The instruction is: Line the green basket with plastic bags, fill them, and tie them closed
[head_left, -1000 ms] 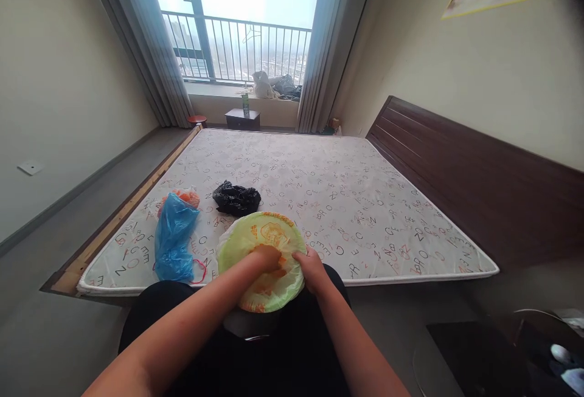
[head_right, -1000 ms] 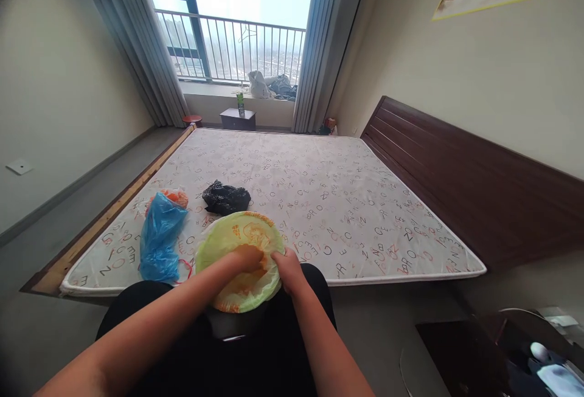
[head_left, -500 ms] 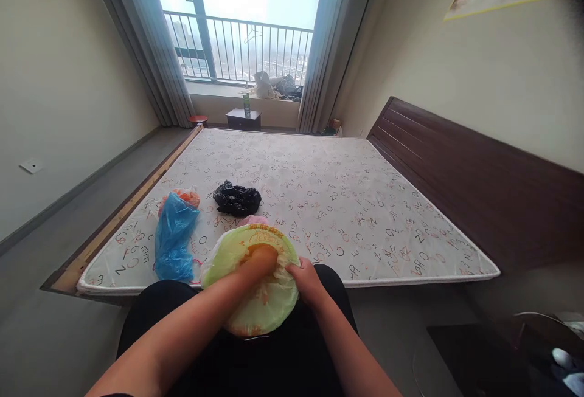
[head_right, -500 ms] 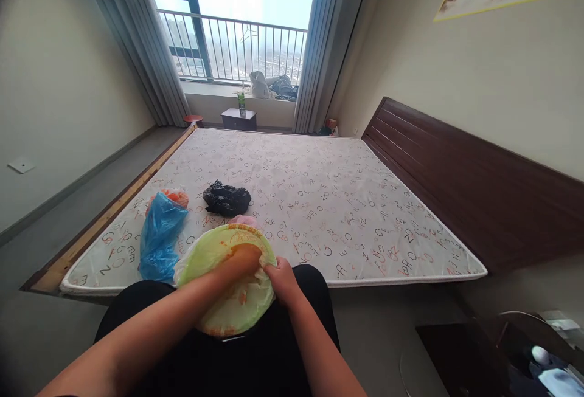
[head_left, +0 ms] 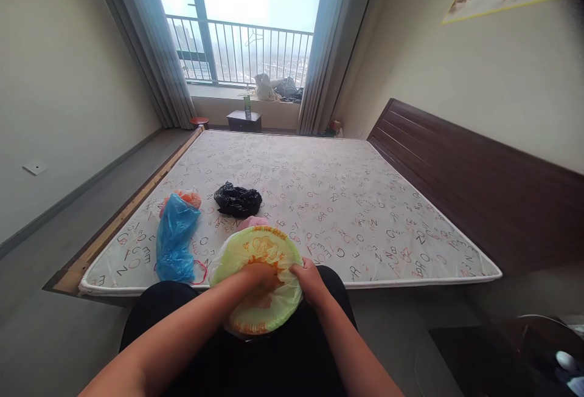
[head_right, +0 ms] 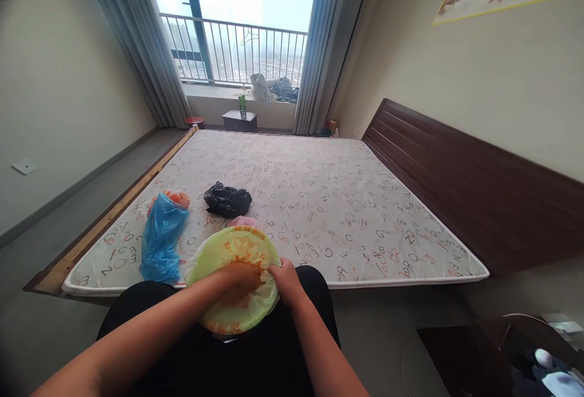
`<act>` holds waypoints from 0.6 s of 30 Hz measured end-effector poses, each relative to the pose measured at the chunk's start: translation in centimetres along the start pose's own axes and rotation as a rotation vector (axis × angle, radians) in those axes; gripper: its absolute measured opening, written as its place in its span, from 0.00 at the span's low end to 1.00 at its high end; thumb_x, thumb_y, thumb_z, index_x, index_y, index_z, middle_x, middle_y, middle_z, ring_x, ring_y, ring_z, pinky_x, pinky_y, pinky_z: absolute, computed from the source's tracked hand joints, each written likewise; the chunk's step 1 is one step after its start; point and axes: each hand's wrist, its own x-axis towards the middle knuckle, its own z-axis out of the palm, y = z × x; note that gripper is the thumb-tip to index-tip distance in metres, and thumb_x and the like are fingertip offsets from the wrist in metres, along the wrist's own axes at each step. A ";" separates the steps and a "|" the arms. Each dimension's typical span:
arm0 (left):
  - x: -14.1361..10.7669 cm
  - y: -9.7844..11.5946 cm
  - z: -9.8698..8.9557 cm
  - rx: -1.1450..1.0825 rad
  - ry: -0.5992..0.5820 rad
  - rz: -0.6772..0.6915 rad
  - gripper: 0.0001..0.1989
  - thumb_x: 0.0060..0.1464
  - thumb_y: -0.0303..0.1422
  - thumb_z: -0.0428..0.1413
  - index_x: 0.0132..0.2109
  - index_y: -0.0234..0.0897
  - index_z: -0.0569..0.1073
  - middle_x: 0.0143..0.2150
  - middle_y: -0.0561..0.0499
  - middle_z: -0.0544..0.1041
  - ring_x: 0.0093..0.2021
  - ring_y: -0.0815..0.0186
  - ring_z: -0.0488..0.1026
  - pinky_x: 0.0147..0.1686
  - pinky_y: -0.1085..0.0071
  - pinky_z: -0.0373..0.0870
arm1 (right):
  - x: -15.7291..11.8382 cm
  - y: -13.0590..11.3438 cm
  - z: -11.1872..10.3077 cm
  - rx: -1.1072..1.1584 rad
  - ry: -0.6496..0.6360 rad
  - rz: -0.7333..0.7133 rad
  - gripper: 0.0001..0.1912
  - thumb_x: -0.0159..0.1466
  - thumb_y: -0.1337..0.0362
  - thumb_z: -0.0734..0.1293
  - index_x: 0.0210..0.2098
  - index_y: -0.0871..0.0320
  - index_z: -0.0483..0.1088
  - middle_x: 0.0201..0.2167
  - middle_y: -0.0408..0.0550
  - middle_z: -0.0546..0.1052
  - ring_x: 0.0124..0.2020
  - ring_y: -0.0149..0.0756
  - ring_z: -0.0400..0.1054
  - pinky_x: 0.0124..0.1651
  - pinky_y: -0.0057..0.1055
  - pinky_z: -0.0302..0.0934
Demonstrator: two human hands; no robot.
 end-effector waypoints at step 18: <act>-6.2 -1.7 -12.2 -0.153 0.734 0.024 0.31 0.57 0.34 0.59 0.67 0.39 0.66 0.66 0.42 0.70 0.66 0.51 0.65 0.68 0.57 0.58 | 2.1 0.7 -5.1 0.240 0.201 -0.040 0.16 0.47 0.63 0.70 0.36 0.56 0.73 0.32 0.48 0.82 0.32 0.45 0.76 0.38 0.40 0.70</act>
